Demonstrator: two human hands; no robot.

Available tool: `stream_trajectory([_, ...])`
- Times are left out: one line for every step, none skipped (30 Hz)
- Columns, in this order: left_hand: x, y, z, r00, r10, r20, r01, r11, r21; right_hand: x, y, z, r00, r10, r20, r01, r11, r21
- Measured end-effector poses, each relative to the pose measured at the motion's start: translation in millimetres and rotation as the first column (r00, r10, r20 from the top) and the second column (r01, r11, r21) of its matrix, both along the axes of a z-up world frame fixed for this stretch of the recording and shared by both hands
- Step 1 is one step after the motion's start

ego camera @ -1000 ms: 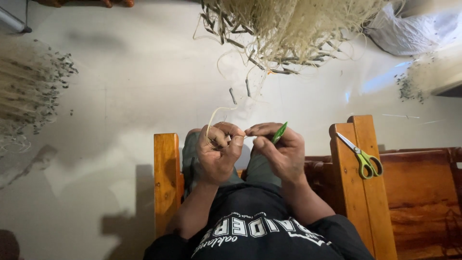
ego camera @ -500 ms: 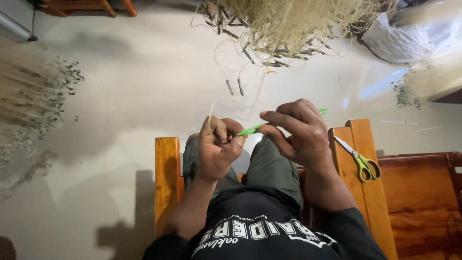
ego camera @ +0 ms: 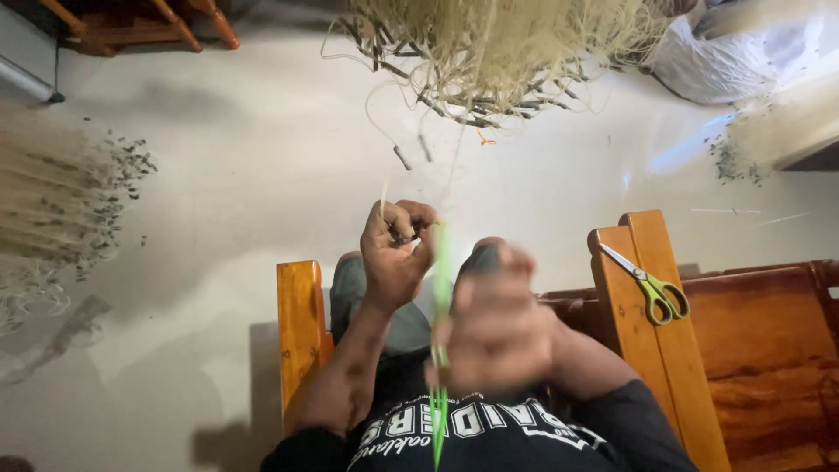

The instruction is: Weaving and tying knots to create or repair a fishing net using a shuttle and scissors.

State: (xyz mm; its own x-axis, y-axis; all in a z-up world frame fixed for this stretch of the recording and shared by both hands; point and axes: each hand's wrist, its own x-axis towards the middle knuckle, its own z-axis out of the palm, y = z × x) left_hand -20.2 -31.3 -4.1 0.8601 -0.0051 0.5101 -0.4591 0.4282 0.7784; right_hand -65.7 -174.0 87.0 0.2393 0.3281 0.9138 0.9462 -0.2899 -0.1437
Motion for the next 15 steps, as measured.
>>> stream_trajectory([-3.4, -0.9, 9.0, 0.999, 0.036, -0.029, -0.035, 0.998, 0.048, -11.1, -0.2, 4.0, 0.996, 0.052, 0.067, -0.047, 0.996, -0.073])
stream_trajectory([-6.8, -2.0, 17.9, 0.996, 0.074, -0.056, -0.068, 0.993, 0.097, -22.2, -0.6, 7.9, 0.986, 0.108, 0.129, -0.088, 0.985, -0.148])
stream_trajectory([-7.2, -0.3, 12.9, 0.996, 0.072, -0.060, -0.066, 0.993, 0.099, -27.1, -0.9, -1.5, 0.986, 0.107, 0.125, -0.088, 0.985, -0.147])
stream_trajectory([-7.7, 1.3, 8.2, 0.997, 0.051, -0.061, -0.046, 0.995, 0.091, -32.1, -1.2, -10.6, 0.997, 0.044, 0.060, -0.032, 0.983, -0.181])
stream_trajectory([-6.5, 2.5, 4.0, 0.998, 0.029, -0.057, -0.024, 0.996, 0.081, -36.0, -1.6, -19.1, 1.000, -0.023, 0.002, 0.023, 0.975, -0.220])
stream_trajectory([-7.5, 1.6, 6.7, 0.998, 0.026, -0.058, -0.021, 0.997, 0.081, -35.3, -1.5, -26.3, 1.000, -0.026, 0.002, 0.026, 0.975, -0.220])
stream_trajectory([-9.1, 1.1, 9.1, 0.996, 0.033, -0.084, -0.029, 0.998, 0.051, -34.9, -1.1, -33.8, 0.996, -0.052, -0.070, 0.039, 0.982, -0.182])
stream_trajectory([-11.0, 0.6, 11.5, 0.993, 0.040, -0.110, -0.038, 0.999, 0.021, -34.7, -0.6, -41.4, 0.987, -0.075, -0.143, 0.055, 0.988, -0.145])
stream_trajectory([-12.2, 0.8, 10.6, 0.993, 0.042, -0.110, -0.040, 0.999, 0.022, -34.2, 0.5, -50.1, 0.987, -0.073, -0.143, 0.052, 0.988, -0.144])
stream_trajectory([-13.3, 0.9, 9.8, 0.988, 0.050, -0.143, -0.049, 0.999, 0.013, -33.7, 1.6, -58.8, 0.960, -0.086, -0.268, 0.074, 0.996, -0.055])
stream_trajectory([-14.9, 1.5, 9.0, 0.982, 0.055, -0.179, -0.055, 0.998, 0.004, -34.0, 3.4, -67.5, 0.916, -0.087, -0.393, 0.108, 0.994, 0.031])
stream_trajectory([-16.1, 2.9, 7.1, 0.982, 0.055, -0.180, -0.054, 0.999, 0.006, -33.9, 3.6, -69.8, 0.915, -0.087, -0.394, 0.108, 0.994, 0.033])
stream_trajectory([-16.9, 3.8, 5.2, 0.985, 0.057, -0.162, -0.056, 0.998, 0.009, -33.6, 3.2, -72.3, 0.858, -0.091, -0.506, 0.168, 0.980, 0.108])
stream_trajectory([-17.8, 4.8, 3.3, 0.988, 0.059, -0.144, -0.057, 0.998, 0.012, -33.3, 2.9, -74.7, 0.788, -0.081, -0.610, 0.233, 0.957, 0.173])
stream_trajectory([-18.8, 5.7, 3.7, 0.988, 0.058, -0.144, -0.057, 0.998, 0.012, -29.2, 2.0, -76.6, 0.788, -0.082, -0.611, 0.234, 0.957, 0.173])
